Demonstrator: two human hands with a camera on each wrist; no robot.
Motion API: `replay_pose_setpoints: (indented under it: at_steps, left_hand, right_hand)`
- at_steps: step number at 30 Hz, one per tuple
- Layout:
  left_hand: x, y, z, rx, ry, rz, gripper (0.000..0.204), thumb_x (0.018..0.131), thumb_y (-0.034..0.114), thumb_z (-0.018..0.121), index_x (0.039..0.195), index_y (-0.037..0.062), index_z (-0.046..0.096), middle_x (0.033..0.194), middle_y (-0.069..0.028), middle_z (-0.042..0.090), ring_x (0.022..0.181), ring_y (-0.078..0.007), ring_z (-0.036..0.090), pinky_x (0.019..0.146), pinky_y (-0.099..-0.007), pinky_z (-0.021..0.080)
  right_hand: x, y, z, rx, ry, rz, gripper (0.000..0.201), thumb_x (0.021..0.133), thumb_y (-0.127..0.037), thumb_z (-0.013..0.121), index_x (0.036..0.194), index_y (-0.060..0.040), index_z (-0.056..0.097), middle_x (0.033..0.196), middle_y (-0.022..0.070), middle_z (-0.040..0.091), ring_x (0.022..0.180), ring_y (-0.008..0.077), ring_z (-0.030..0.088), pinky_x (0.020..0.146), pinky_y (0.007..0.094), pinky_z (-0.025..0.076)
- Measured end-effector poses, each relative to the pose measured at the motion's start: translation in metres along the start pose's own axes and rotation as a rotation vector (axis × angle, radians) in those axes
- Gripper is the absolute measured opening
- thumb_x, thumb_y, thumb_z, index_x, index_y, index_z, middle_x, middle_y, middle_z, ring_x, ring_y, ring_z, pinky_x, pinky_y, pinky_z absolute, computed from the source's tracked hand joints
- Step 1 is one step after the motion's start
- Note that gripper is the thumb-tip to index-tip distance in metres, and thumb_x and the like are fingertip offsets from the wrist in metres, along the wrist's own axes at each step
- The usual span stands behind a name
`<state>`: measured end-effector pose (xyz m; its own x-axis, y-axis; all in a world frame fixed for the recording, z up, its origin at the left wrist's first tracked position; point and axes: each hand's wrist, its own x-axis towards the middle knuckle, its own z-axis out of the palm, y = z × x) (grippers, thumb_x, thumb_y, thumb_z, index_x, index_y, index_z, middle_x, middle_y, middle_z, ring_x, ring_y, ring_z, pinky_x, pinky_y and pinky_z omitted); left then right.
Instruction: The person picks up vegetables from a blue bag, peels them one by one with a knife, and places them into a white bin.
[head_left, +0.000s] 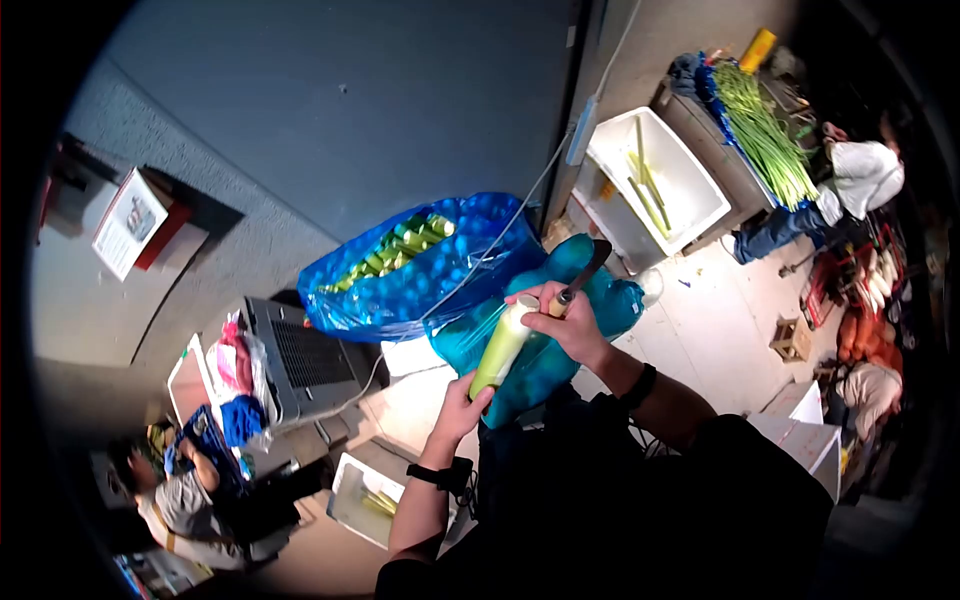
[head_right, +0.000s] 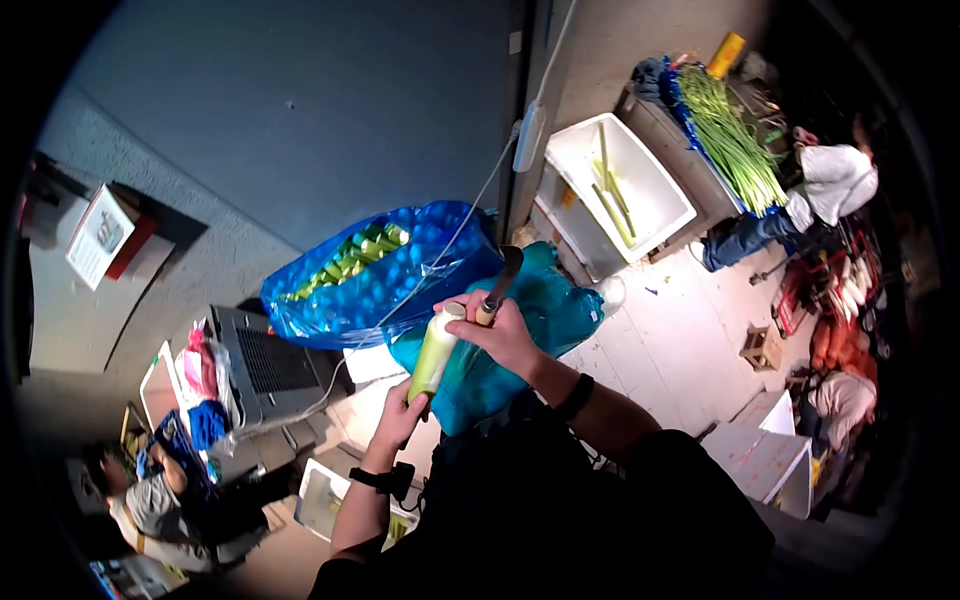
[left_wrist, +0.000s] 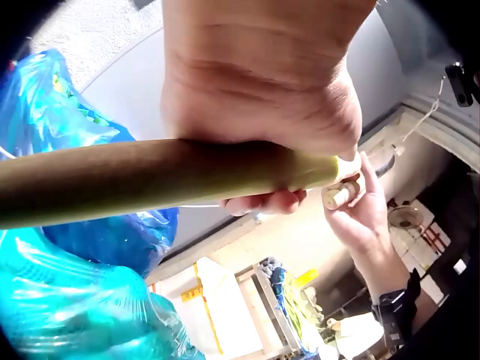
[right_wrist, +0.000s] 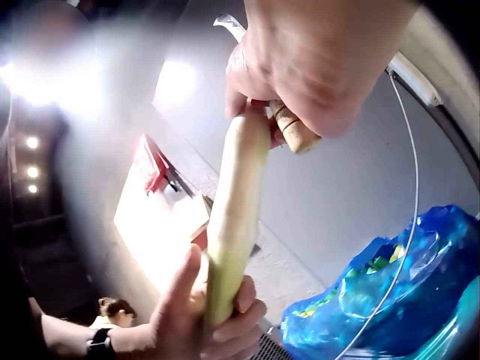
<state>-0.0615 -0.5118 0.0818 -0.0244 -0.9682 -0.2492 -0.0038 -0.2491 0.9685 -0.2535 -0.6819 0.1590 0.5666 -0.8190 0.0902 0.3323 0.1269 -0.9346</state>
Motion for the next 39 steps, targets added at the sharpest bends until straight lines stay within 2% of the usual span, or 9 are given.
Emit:
replay_pose_setpoints:
  at_steps: [2, 5, 9, 18, 21, 24, 35, 38, 39]
  left_hand:
    - [-0.005, 0.003, 0.015, 0.063, 0.045, -0.025, 0.033, 0.09, 0.024, 0.068, 0.111, -0.0001, 0.058, 0.084, -0.0083, 0.064, 0.072, -0.0162, 0.063, 0.066, -0.03, 0.051]
    - [0.016, 0.035, 0.053, 0.38, 0.336, 0.352, 0.045, 0.084, 0.023, 0.074, 0.118, 0.0009, 0.055, 0.105, -0.0148, 0.065, 0.088, -0.0239, 0.064, 0.075, -0.0356, 0.051]
    - [0.05, 0.081, 0.104, 0.436, 0.499, 0.379, 0.049, 0.081, 0.019, 0.073, 0.121, 0.0007, 0.052, 0.11, -0.0186, 0.057, 0.096, -0.0331, 0.059, 0.081, -0.0405, 0.048]
    - [0.084, 0.099, 0.125, 0.457, 0.487, 0.355, 0.031, 0.08, 0.015, 0.067, 0.101, 0.0002, 0.051, 0.089, -0.0179, 0.054, 0.08, -0.0353, 0.057, 0.072, -0.0398, 0.047]
    - [0.09, 0.117, 0.129, 0.434, 0.457, 0.337, 0.032, 0.079, 0.019, 0.071, 0.099, 0.0016, 0.052, 0.084, -0.0175, 0.061, 0.075, -0.0337, 0.061, 0.069, -0.0388, 0.049]
    - [0.1, 0.126, 0.131, 0.397, 0.417, 0.372, 0.036, 0.078, 0.02, 0.074, 0.101, 0.0022, 0.053, 0.082, -0.0173, 0.063, 0.074, -0.0329, 0.063, 0.068, -0.038, 0.05]
    - [0.116, 0.135, 0.149, 0.451, 0.253, 0.355, 0.032, 0.075, 0.02, 0.078, 0.091, -0.0007, 0.059, 0.081, -0.0145, 0.057, 0.072, -0.0311, 0.057, 0.067, -0.0375, 0.047]
    - [0.122, 0.135, 0.152, 0.506, 0.224, 0.375, 0.032, 0.077, 0.016, 0.078, 0.096, -0.0012, 0.061, 0.081, -0.0085, 0.058, 0.072, -0.0159, 0.053, 0.067, -0.0307, 0.046]
    - [0.124, 0.136, 0.153, 0.486, 0.214, 0.383, 0.031, 0.076, 0.018, 0.078, 0.093, -0.0011, 0.06, 0.08, -0.0106, 0.057, 0.071, -0.0209, 0.054, 0.067, -0.0329, 0.046]
  right_hand:
    - [-0.006, -0.003, -0.008, 0.011, -0.02, -0.002, 0.029, 0.08, 0.008, 0.07, 0.076, -0.0068, 0.045, 0.103, 0.0177, 0.066, 0.109, 0.0299, 0.065, 0.088, 0.0371, 0.053]
    - [-0.014, -0.013, -0.012, 0.07, -0.002, 0.007, 0.03, 0.08, 0.008, 0.071, 0.076, -0.0069, 0.045, 0.102, 0.0181, 0.066, 0.11, 0.0302, 0.065, 0.088, 0.0375, 0.053]
    - [-0.025, -0.035, -0.014, -0.095, 0.059, -0.068, 0.029, 0.08, 0.008, 0.072, 0.079, -0.0054, 0.046, 0.104, 0.0189, 0.066, 0.108, 0.0269, 0.065, 0.088, 0.0352, 0.052]
    - [-0.035, -0.094, -0.104, -0.439, 0.003, -0.033, 0.014, 0.097, -0.011, 0.059, 0.099, 0.003, 0.062, 0.104, 0.0126, 0.071, 0.085, 0.0151, 0.068, 0.072, 0.0273, 0.054]
    - [-0.039, -0.121, -0.127, -1.031, -0.067, -0.246, 0.021, 0.086, -0.018, 0.074, 0.092, -0.0005, 0.064, 0.085, 0.0148, 0.068, 0.073, 0.0284, 0.068, 0.065, 0.0328, 0.051]
    - [-0.035, -0.125, -0.138, -1.062, -0.053, -0.365, 0.023, 0.081, -0.019, 0.077, 0.09, -0.0022, 0.064, 0.078, 0.0157, 0.063, 0.071, 0.0359, 0.063, 0.063, 0.0372, 0.049]
    - [-0.042, -0.128, -0.142, -1.254, 0.115, -0.307, 0.019, 0.078, -0.018, 0.073, 0.082, -0.0042, 0.06, 0.073, 0.0156, 0.062, 0.069, 0.0382, 0.062, 0.06, 0.0419, 0.049]
    - [-0.045, -0.126, -0.15, -1.306, 0.14, -0.281, 0.019, 0.076, -0.02, 0.073, 0.081, -0.0056, 0.062, 0.071, 0.0157, 0.062, 0.068, 0.0384, 0.062, 0.059, 0.0427, 0.049]
    - [-0.045, -0.125, -0.152, -1.328, 0.141, -0.266, 0.019, 0.076, -0.021, 0.073, 0.08, -0.0062, 0.062, 0.07, 0.0158, 0.062, 0.067, 0.0385, 0.062, 0.058, 0.0429, 0.049]
